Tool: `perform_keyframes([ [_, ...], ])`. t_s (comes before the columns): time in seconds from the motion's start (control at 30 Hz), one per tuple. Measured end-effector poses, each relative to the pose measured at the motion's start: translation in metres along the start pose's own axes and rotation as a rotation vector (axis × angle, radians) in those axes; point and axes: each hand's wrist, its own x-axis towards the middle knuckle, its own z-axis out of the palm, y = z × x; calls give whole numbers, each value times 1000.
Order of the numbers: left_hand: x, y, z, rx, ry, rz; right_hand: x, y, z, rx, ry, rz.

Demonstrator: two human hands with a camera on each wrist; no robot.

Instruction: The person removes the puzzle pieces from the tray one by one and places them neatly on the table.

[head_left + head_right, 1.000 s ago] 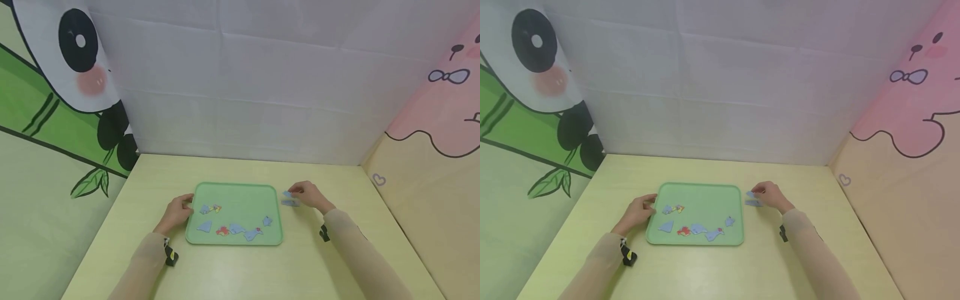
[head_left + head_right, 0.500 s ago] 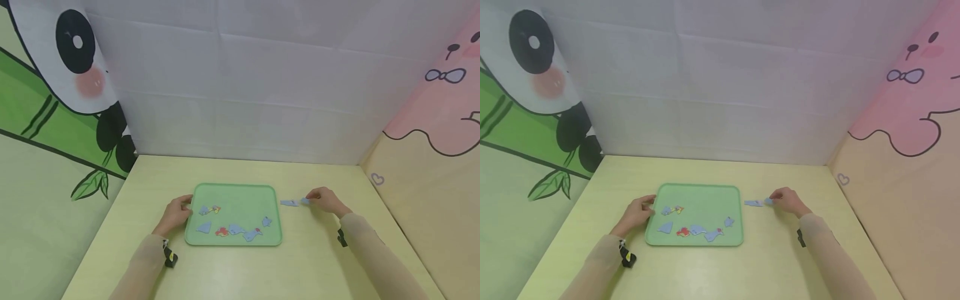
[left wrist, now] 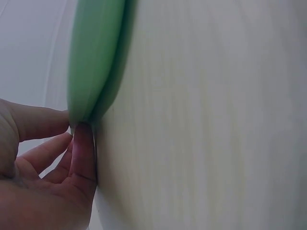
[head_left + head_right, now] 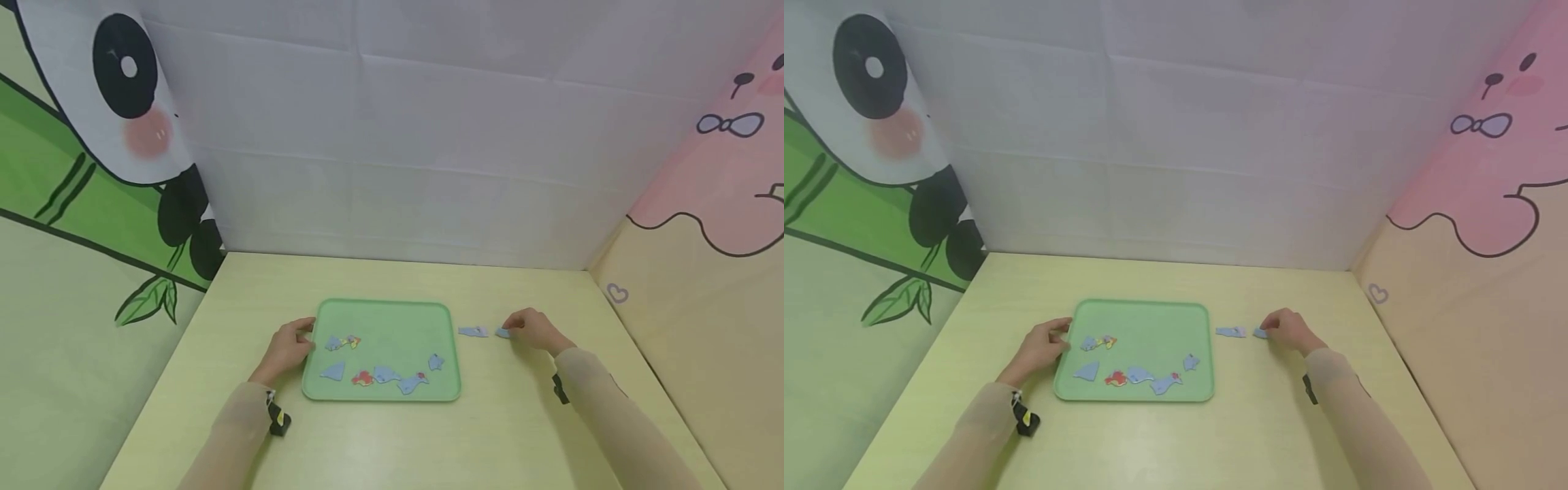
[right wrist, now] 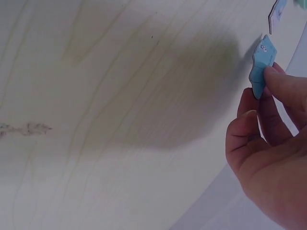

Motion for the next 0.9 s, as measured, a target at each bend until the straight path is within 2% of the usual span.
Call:
perform_keyframes([
  [0.3,1,0,1,-3,7,-8,5,3,9,-40,38,16],
  [0.57,1,0,1,-3,8,-5,8,7,18,-70,84,-5],
  [0.9,1,-1,1,-9,9,-4,8,8,22,-97,102,-22],
])
